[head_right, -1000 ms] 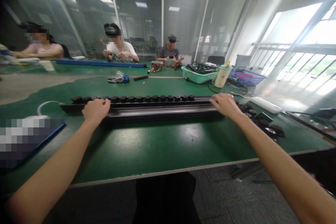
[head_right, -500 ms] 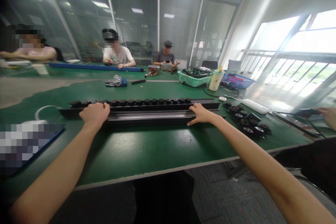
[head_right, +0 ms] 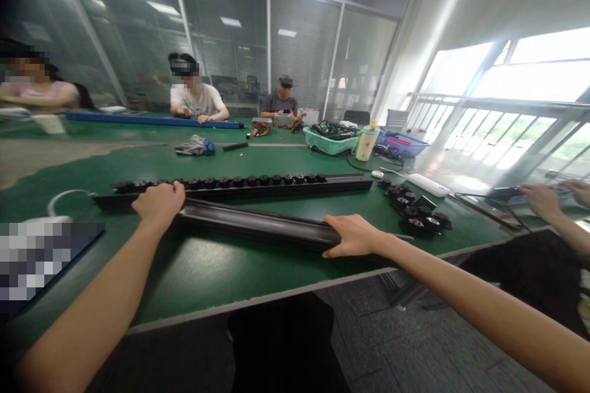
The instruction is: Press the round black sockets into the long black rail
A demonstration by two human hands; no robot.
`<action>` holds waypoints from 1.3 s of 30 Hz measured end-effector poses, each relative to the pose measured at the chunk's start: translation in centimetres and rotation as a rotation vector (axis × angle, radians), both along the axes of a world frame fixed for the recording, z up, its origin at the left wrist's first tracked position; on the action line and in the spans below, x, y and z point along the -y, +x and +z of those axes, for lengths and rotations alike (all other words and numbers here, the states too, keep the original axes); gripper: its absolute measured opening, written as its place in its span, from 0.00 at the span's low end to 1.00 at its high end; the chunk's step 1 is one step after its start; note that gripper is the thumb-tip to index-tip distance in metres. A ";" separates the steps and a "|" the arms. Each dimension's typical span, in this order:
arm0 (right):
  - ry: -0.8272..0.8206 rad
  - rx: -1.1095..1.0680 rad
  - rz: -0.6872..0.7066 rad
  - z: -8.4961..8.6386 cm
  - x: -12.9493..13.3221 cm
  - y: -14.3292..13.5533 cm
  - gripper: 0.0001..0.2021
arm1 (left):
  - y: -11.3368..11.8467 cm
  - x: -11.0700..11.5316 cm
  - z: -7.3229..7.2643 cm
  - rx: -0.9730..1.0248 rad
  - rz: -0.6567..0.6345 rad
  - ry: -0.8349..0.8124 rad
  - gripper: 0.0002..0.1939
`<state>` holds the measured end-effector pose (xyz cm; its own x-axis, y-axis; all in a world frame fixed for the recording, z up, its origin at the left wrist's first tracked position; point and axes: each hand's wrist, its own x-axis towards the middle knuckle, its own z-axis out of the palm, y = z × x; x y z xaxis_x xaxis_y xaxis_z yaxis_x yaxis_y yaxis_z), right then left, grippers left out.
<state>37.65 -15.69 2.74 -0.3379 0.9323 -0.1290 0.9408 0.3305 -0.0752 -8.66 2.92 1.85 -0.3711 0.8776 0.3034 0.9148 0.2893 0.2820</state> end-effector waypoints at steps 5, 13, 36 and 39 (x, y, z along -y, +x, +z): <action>0.033 -0.083 -0.175 -0.5 5.5 0.3 0.34 | 0.4 1.0 0.4 0.030 -0.042 0.116 0.39; 0.067 -0.338 -0.442 -0.5 12.8 4.0 0.31 | 0.9 1.9 0.3 -0.066 -0.051 0.249 0.44; -0.074 -1.271 -1.268 1.3 10.9 8.8 0.15 | 1.3 1.1 -1.1 -0.135 -0.145 0.094 0.40; -0.072 -1.277 -1.238 2.4 10.9 7.6 0.14 | 1.4 1.0 -1.3 -0.131 -0.160 0.089 0.40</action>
